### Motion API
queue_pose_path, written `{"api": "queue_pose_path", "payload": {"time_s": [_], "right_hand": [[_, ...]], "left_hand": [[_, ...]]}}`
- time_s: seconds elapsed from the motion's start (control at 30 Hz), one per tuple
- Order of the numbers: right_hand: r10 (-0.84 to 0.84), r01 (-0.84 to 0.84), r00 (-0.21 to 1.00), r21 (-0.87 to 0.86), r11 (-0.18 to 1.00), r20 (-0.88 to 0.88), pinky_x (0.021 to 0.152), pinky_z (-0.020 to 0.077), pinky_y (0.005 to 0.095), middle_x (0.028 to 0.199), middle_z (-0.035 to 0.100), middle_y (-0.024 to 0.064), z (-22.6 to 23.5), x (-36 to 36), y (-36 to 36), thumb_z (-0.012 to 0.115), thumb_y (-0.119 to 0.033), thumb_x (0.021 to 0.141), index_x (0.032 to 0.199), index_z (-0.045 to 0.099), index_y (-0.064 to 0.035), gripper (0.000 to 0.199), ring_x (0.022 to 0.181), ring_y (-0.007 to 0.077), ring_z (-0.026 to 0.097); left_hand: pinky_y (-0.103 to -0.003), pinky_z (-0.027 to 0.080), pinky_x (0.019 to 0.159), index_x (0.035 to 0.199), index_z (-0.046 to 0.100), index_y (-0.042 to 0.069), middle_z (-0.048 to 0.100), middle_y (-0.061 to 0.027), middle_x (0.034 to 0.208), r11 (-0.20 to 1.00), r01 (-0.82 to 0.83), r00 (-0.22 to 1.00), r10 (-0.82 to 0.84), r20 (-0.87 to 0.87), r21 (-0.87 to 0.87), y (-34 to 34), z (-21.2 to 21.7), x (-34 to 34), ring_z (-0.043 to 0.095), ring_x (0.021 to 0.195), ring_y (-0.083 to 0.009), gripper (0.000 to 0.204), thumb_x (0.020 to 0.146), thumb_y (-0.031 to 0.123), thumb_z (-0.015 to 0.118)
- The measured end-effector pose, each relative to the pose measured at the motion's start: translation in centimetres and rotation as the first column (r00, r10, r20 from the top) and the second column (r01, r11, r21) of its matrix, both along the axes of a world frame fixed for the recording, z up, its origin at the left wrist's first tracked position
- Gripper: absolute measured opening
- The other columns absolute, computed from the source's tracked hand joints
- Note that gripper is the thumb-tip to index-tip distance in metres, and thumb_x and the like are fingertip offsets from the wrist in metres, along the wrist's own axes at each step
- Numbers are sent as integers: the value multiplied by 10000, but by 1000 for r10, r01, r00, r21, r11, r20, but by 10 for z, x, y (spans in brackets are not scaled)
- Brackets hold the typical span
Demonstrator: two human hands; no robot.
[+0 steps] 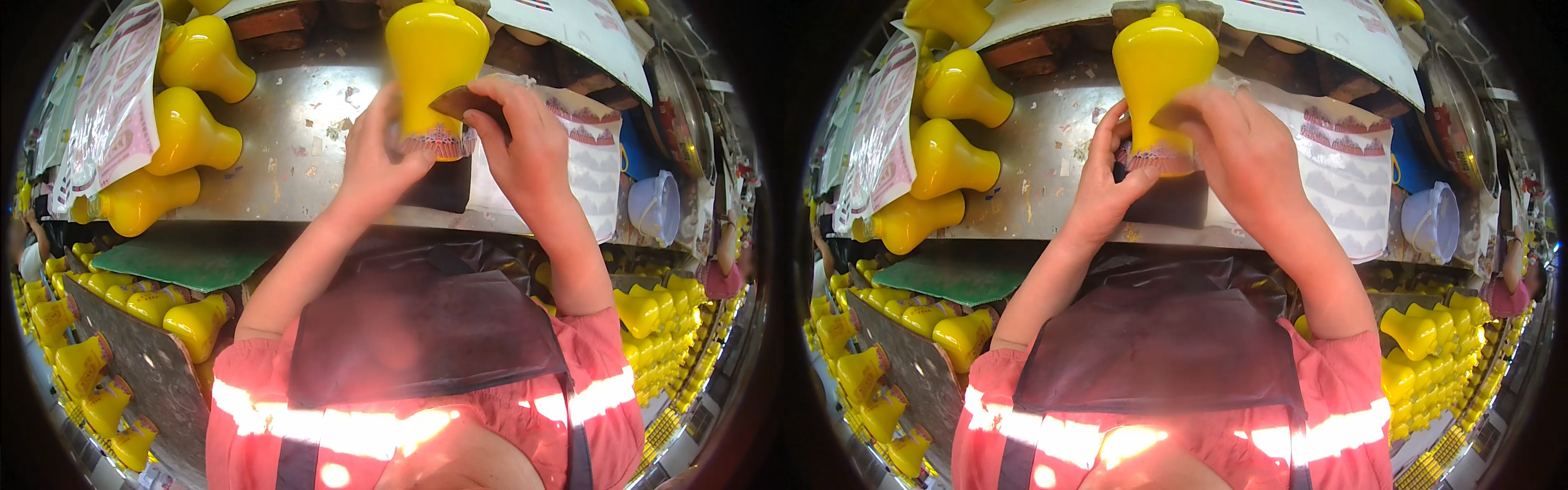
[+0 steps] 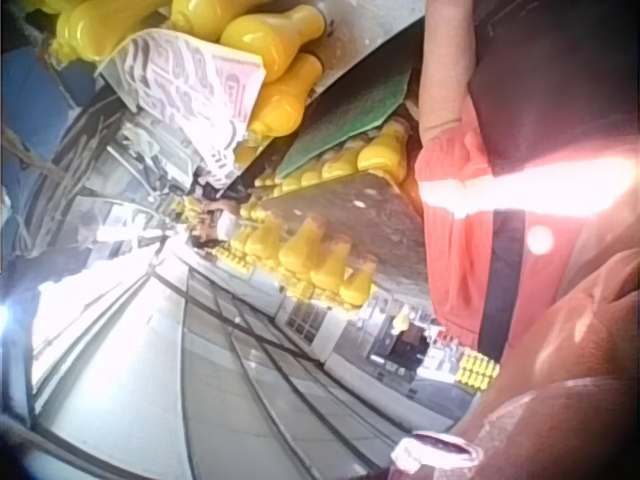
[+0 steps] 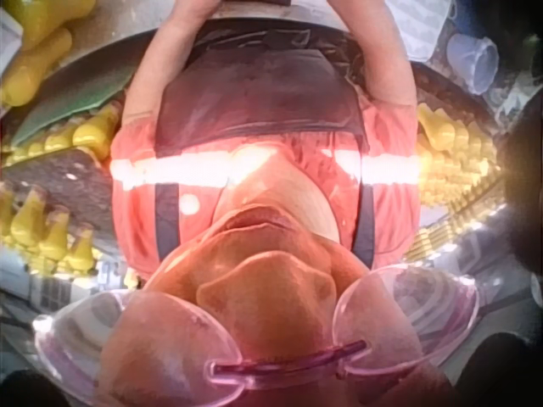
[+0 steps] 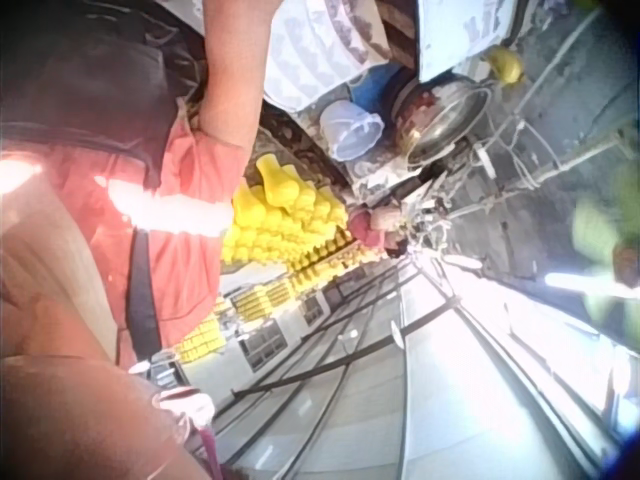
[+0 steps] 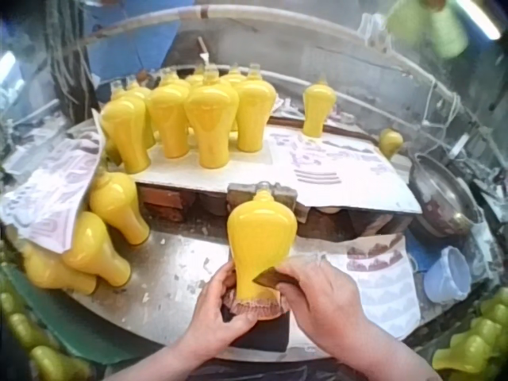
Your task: The person applies decorative stickers to yellow ceramic vases. They peel stickers from a sheet, align them on the vase body, and smooth them down with fingers. The person handles multiple vases one at a time, rotating each to position the sticker before placing it on the work surface.
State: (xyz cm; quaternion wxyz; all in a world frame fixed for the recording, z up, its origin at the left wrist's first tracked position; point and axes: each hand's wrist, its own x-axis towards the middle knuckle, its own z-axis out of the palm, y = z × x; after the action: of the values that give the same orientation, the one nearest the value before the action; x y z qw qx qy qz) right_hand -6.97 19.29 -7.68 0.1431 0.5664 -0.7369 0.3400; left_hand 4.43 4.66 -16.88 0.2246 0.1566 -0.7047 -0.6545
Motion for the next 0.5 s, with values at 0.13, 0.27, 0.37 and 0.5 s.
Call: {"api": "queue_pose_path", "payload": {"time_s": [0.13, 0.27, 0.37, 0.5], "right_hand": [[164, -148, 983, 175, 973, -79, 615, 519, 372, 925, 702, 90, 11, 3, -2, 784, -1, 815, 1133, 685, -95, 346, 713, 284, 649], [-101, 119, 974, 78, 990, -205, 586, 498, 366, 967, 717, 79, 3, 0, 5, 809, -19, 801, 1178, 697, -107, 403, 674, 261, 618], [-48, 49, 999, 31, 998, -24, 669, 548, 332, 1029, 727, 93, -15, 1, 14, 809, -10, 819, 1196, 688, -87, 403, 771, 262, 674], [-190, 201, 968, -55, 978, 162, 733, 564, 361, 1029, 720, 123, -36, 3, 22, 792, -8, 820, 1193, 669, -80, 400, 855, 301, 692]], "left_hand": [[-475, 433, 1096, 1504, 402, 29, 584, -223, 1356, 998, -1, 1000, 2, -31, 56, 2, 0, 0, 556, 1292, -372, 892, 726, 233, 788], [-442, 379, 1143, 1537, 363, 48, 518, -193, 1438, 996, 68, 997, -69, 16, 50, -5, 2, 4, 491, 1359, -321, 820, 821, 208, 729], [-413, 325, 1181, 1587, 296, 82, 452, -167, 1509, 966, 150, 989, -148, -25, 210, -9, 4, 8, 418, 1415, -273, 768, 907, 176, 641], [-410, 305, 1194, 1583, 306, 88, 451, -162, 1515, 955, 164, 986, -157, -48, 247, -8, 7, 8, 414, 1419, -275, 772, 895, 170, 645]]}}
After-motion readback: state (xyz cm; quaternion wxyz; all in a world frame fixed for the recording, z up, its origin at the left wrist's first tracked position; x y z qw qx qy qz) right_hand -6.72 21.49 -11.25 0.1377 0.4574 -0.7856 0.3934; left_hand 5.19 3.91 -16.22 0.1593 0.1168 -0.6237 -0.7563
